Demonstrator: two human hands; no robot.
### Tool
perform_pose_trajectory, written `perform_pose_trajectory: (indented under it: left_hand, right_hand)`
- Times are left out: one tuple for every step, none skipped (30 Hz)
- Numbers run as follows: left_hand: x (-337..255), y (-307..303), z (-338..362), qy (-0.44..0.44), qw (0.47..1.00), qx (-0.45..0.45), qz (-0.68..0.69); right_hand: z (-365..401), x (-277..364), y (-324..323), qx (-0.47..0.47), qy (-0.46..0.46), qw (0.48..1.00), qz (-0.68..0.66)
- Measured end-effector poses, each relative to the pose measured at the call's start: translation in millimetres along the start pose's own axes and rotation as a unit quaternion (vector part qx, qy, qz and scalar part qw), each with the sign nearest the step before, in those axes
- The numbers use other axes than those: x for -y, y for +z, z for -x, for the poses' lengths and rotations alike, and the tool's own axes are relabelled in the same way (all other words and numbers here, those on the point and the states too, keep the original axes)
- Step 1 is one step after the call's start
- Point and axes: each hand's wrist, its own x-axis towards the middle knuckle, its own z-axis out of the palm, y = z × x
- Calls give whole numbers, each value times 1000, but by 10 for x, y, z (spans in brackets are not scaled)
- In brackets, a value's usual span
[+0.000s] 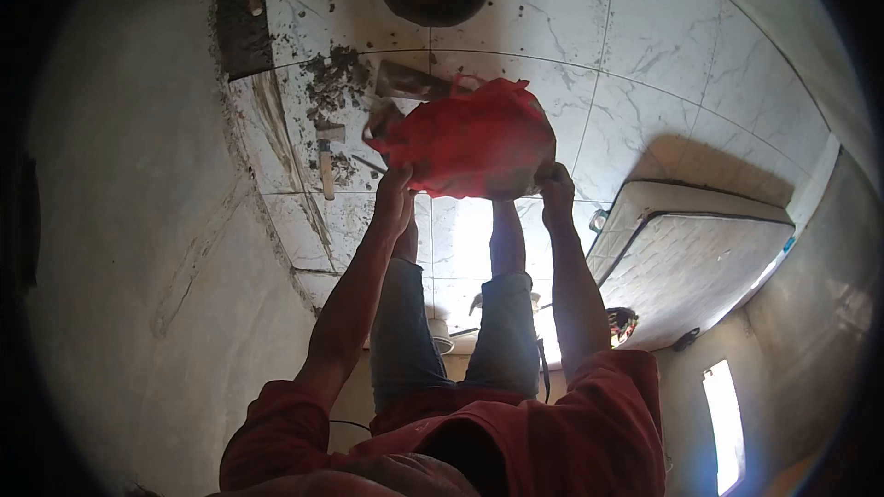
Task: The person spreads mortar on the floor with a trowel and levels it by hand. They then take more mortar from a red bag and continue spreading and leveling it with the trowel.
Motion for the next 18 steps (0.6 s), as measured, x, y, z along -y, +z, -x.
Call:
perform_pose_trajectory:
  left_hand:
    - [58,26,37,43,998,-6,-38]
    - [178,8,90,44,986,-39,-154]
    - [56,240,256,41,986,-36,-158]
    - [-247,686,502,79,955,-36,-285]
    - [-380,976,680,117,905,-37,-407]
    - [-9,809,635,66,933,-8,-355]
    - [362,598,569,15,953,21,-301]
    - [419,594,608,47,924,40,-378]
    - [563,554,612,57,925,40,-374]
    - [517,576,622,80,887,60,-451]
    - [444,606,664,100,843,80,-523]
    - [365,644,689,95,842,80,-525]
    - [268,694,688,173,828,115,-521]
    - [201,713,698,251,807,149,-513]
    - [156,698,715,251,808,147,-512]
    - [101,671,722,263,773,184,-548]
    - [40,642,734,274,734,219,-582]
    - [-1,599,749,277,734,214,-581]
  right_hand:
    - [-83,-40,-105,-1,9,999,46]
    - [-118,-105,-198,-2,20,996,91]
    - [-131,-157,-257,-6,21,996,87]
    - [-144,-190,-297,-14,-10,984,179]
    - [-140,-199,-320,-20,-41,962,269]
    - [-120,-175,-315,-21,-44,963,265]
    - [-74,-143,-291,-66,-129,935,322]
    - [-39,-101,-260,-112,-212,895,376]
    - [-5,85,-205,-84,-230,896,371]
    - [41,319,-87,-56,-281,878,385]
    - [94,520,53,-27,-327,857,398]
    - [124,675,180,32,-313,870,381]
    - [107,755,311,91,-298,879,362]
    - [31,750,447,130,-286,854,415]
    - [-9,767,618,177,-284,839,429]
    - [-41,787,770,226,-284,820,443]
    - [-60,775,871,229,-286,818,443]
    - [-82,728,962,310,-141,872,353]
